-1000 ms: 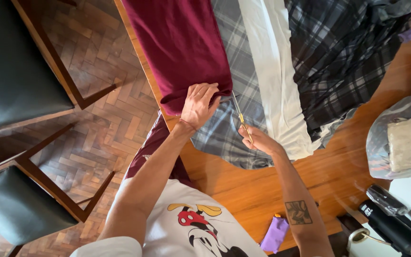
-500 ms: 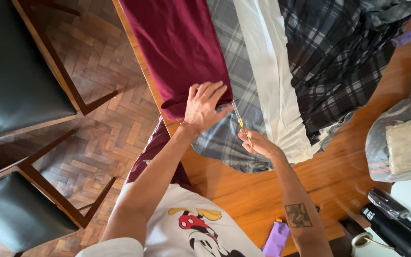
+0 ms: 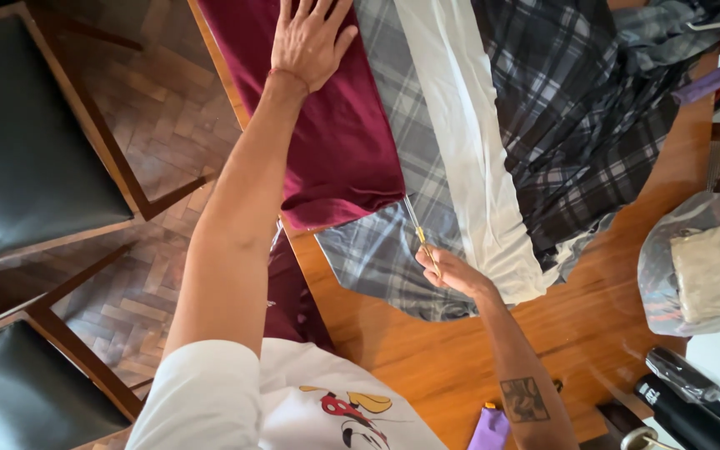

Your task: Cutting and tailoring fabric garments on a workspace table using scissors.

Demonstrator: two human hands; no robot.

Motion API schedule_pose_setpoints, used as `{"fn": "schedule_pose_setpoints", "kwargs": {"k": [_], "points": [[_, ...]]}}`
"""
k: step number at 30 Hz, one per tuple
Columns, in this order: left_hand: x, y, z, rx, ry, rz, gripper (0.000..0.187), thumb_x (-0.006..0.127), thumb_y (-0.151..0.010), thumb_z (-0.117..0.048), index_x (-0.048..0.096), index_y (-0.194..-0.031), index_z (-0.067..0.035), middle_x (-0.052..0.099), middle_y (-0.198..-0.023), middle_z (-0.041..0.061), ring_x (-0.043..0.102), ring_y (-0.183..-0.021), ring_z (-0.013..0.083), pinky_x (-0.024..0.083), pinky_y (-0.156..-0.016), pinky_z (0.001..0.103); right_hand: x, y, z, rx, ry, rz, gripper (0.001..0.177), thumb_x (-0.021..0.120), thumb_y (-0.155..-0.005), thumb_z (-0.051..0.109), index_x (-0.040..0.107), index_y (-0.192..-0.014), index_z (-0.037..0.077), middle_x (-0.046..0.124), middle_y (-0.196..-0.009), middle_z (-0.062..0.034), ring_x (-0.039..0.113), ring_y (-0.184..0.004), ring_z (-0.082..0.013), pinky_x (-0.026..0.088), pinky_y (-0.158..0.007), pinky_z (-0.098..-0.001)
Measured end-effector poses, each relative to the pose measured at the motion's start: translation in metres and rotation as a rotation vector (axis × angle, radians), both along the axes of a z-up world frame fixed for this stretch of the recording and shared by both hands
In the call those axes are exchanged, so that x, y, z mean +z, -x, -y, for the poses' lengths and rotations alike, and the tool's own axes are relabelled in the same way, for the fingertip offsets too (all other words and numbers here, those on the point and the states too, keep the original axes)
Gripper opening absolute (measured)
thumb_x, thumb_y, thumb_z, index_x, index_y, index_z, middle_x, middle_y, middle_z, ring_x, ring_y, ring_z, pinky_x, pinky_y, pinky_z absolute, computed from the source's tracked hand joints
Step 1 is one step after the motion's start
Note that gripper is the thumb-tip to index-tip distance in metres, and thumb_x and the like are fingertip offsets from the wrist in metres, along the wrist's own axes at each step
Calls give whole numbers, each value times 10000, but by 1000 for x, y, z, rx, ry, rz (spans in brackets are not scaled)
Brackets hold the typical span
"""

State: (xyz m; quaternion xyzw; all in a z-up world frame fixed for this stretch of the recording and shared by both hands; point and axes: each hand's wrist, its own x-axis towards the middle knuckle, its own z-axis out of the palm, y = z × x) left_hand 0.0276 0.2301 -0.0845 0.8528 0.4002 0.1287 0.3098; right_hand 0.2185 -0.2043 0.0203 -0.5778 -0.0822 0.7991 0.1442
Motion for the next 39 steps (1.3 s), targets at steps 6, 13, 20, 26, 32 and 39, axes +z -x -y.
{"fn": "schedule_pose_setpoints", "kwargs": {"k": [6,13,20,26,32,39], "points": [[-1,-1,-5,-96,-56,-137,615,480,-1115,-532,373,-1620,-196,404,-1605,71,319,-1483,369,138,-1175,725,4,1,-3,-19,32,-2,178,538,-1052,306,475,-992,151,359,-759,82,321,-535,-57,237,-471,-253],[16,1,-8,-133,-19,-191,774,398,-1060,-707,261,-1661,-238,319,-1666,67,244,-1527,387,49,-1182,741,-2,0,6,55,53,46,180,485,-1123,293,485,-1012,150,318,-727,62,321,-546,-64,240,-485,-243],[26,9,-7,-126,25,-175,741,388,-1091,-669,236,-1677,-243,263,-1715,38,170,-1586,353,8,-1237,711,-9,-2,12,-108,49,-29,118,427,-1006,72,501,-1049,153,439,-874,86,337,-583,-55,267,-510,-240],[58,43,1,191,-2,-317,698,364,-1146,-623,284,-1674,-174,198,-1727,82,120,-1591,347,18,-1264,666,-7,0,10,-24,24,6,93,419,-1003,87,492,-998,146,410,-829,76,346,-554,-67,290,-497,-250],[0,71,15,303,49,-287,713,354,-1143,-604,321,-1685,-141,149,-1720,166,79,-1587,396,35,-1295,611,-13,-1,16,31,1,10,217,454,-1149,236,454,-957,132,313,-762,57,341,-561,-70,277,-503,-247],[83,43,67,173,5,177,451,744,-981,-405,645,-1270,-74,549,-1417,148,468,-1343,374,330,-1162,547,3,6,3,-6,7,1,58,448,-1041,170,474,-992,152,360,-793,72,332,-547,-63,279,-487,-245]]}}
